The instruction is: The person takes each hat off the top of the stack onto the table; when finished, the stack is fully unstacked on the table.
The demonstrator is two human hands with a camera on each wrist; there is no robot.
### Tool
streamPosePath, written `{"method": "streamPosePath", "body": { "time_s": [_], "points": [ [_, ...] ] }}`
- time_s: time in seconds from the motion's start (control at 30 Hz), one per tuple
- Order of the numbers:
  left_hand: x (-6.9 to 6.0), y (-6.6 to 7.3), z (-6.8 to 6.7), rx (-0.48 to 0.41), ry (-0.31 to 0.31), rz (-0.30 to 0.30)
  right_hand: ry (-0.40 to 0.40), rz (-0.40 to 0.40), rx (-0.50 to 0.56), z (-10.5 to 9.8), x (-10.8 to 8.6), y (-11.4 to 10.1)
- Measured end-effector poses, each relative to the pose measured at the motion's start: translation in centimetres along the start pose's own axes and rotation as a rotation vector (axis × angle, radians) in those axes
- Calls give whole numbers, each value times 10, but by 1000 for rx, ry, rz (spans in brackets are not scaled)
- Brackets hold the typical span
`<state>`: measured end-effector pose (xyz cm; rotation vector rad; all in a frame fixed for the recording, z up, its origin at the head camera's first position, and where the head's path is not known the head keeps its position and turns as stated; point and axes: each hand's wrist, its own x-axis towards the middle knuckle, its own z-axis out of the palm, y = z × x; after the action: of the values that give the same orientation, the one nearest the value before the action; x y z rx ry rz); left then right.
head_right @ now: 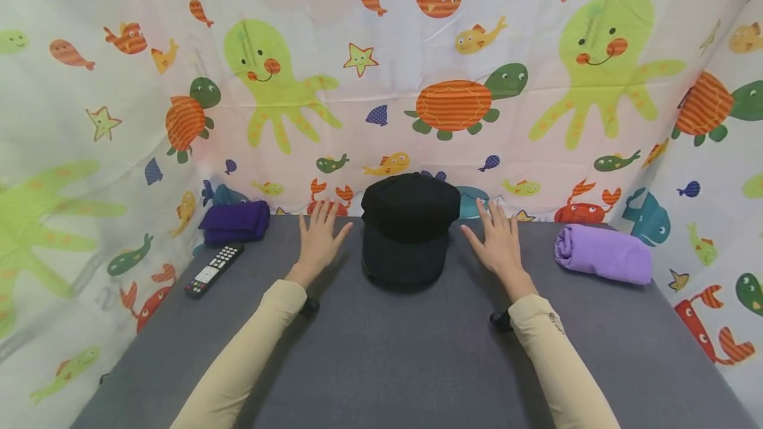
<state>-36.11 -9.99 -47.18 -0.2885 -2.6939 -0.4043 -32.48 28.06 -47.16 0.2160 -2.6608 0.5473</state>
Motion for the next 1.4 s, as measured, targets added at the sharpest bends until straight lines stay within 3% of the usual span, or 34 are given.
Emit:
{"method": "streamPosePath", "body": {
  "time_s": [0.23,0.5,0.7,0.83,1.1,1.4],
  "points": [
    [0,24,-2,-79,-18,18,15,-7,48,4,4,-19],
    [-3,47,-3,-256,-24,50,-20,31,177,10,2,-35],
    [-4,60,-3,-423,-73,8,-115,65,425,15,-3,-42],
    [-4,63,-1,-505,-107,-20,-116,53,542,19,-2,-46],
    [-5,64,10,-623,-100,-53,-85,71,545,23,-3,-53],
    [-5,68,11,-699,-56,-80,-47,121,537,24,-6,-63]
  ]
}}
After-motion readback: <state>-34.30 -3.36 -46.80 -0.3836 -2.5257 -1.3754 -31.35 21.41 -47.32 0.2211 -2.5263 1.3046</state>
